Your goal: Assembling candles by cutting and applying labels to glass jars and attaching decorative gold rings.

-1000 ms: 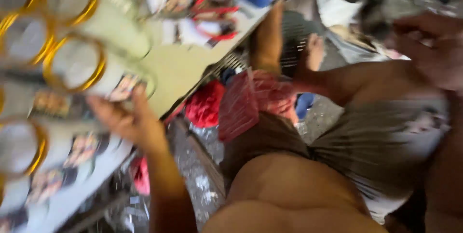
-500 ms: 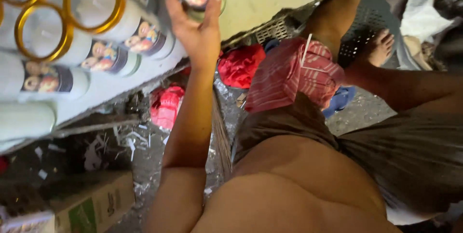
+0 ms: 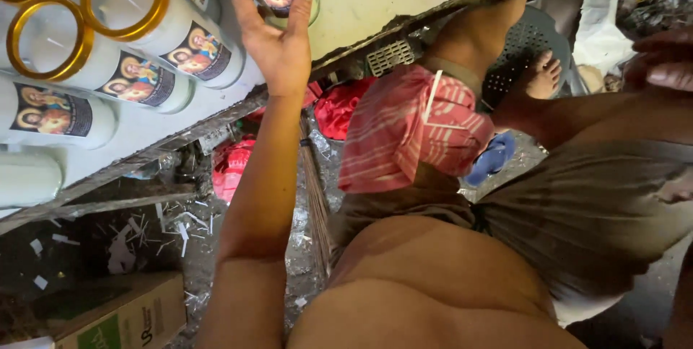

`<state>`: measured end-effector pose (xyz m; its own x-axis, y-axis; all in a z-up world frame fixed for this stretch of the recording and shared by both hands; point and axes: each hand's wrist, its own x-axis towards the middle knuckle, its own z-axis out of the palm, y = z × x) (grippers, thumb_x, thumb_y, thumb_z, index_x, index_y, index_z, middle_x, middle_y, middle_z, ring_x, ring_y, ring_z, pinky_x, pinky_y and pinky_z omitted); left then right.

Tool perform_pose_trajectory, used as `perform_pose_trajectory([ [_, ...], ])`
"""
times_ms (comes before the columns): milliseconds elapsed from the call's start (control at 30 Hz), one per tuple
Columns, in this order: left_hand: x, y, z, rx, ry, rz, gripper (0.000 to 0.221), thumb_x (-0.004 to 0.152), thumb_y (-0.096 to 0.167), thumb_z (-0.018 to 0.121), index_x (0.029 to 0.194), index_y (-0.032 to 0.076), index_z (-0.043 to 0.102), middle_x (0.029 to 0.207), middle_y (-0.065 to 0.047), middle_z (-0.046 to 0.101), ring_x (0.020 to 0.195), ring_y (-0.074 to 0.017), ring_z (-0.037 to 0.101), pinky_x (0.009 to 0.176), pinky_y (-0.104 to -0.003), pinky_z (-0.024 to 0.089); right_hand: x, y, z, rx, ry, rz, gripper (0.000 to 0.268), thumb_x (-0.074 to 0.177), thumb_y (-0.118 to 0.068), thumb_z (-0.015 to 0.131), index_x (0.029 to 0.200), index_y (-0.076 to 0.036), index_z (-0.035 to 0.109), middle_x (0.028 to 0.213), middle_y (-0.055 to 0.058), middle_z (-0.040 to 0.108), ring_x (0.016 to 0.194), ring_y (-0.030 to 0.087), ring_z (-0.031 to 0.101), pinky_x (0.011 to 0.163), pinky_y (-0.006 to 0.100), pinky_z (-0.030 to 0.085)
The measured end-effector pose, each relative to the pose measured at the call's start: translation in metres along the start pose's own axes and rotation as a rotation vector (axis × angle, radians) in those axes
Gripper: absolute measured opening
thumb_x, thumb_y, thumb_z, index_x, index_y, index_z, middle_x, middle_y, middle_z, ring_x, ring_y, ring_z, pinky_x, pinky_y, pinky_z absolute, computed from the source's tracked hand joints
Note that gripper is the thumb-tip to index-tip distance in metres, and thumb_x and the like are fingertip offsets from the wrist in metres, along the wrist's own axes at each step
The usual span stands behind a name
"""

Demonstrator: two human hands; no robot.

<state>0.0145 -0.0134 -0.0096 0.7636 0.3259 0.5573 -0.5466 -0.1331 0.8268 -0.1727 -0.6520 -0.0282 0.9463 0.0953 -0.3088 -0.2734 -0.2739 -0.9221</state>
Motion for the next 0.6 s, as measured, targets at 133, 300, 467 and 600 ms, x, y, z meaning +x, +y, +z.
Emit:
perform_pose_trajectory([
  [133,-0.001,0.012,0.002,0.054,0.010,-0.067,0.087,0.094,0.027,0.090,0.158,0.012,0.033,0.146,-0.011,0.063,0.127,-0.0225,0.068,0.111,-0.036,0.060,-0.015,-0.102,0.069,-0.007,-0.068,-0.015,0.052,0.102,-0.010,0.039,0.147,0.014,0.052,0.116,0.038,0.068,0.109,0.046,0.067,0.106,0.050,0.049],
  [300,-0.002,0.014,0.003,0.009,0.009,-0.042,0.087,0.093,0.024,0.089,0.158,0.012,0.033,0.141,-0.012,0.066,0.124,-0.0257,0.069,0.104,-0.036,0.065,0.001,-0.080,0.052,-0.193,-0.108,-0.014,0.066,0.097,-0.030,0.044,0.146,0.012,0.059,0.100,0.035,0.078,0.101,0.040,0.073,0.090,0.047,0.052],
  [467,0.002,0.020,0.006,0.005,0.029,-0.031,0.085,0.093,0.026,0.088,0.158,0.011,0.035,0.154,-0.014,0.056,0.138,-0.0276,0.061,0.118,-0.039,0.056,-0.008,-0.183,0.130,-0.243,0.012,0.109,0.049,0.105,-0.017,0.043,0.141,0.009,0.064,0.100,0.038,0.076,0.106,0.041,0.070,0.097,0.049,0.049],
  [600,0.001,0.014,0.007,-0.073,0.052,-0.069,0.088,0.088,0.017,0.090,0.157,0.008,0.037,0.151,-0.014,0.057,0.136,-0.0251,0.062,0.116,-0.036,0.055,-0.001,-0.222,0.162,-0.274,0.077,0.293,0.043,0.107,-0.011,0.046,0.140,0.010,0.064,0.107,0.042,0.073,0.100,0.050,0.069,0.090,0.055,0.049],
])
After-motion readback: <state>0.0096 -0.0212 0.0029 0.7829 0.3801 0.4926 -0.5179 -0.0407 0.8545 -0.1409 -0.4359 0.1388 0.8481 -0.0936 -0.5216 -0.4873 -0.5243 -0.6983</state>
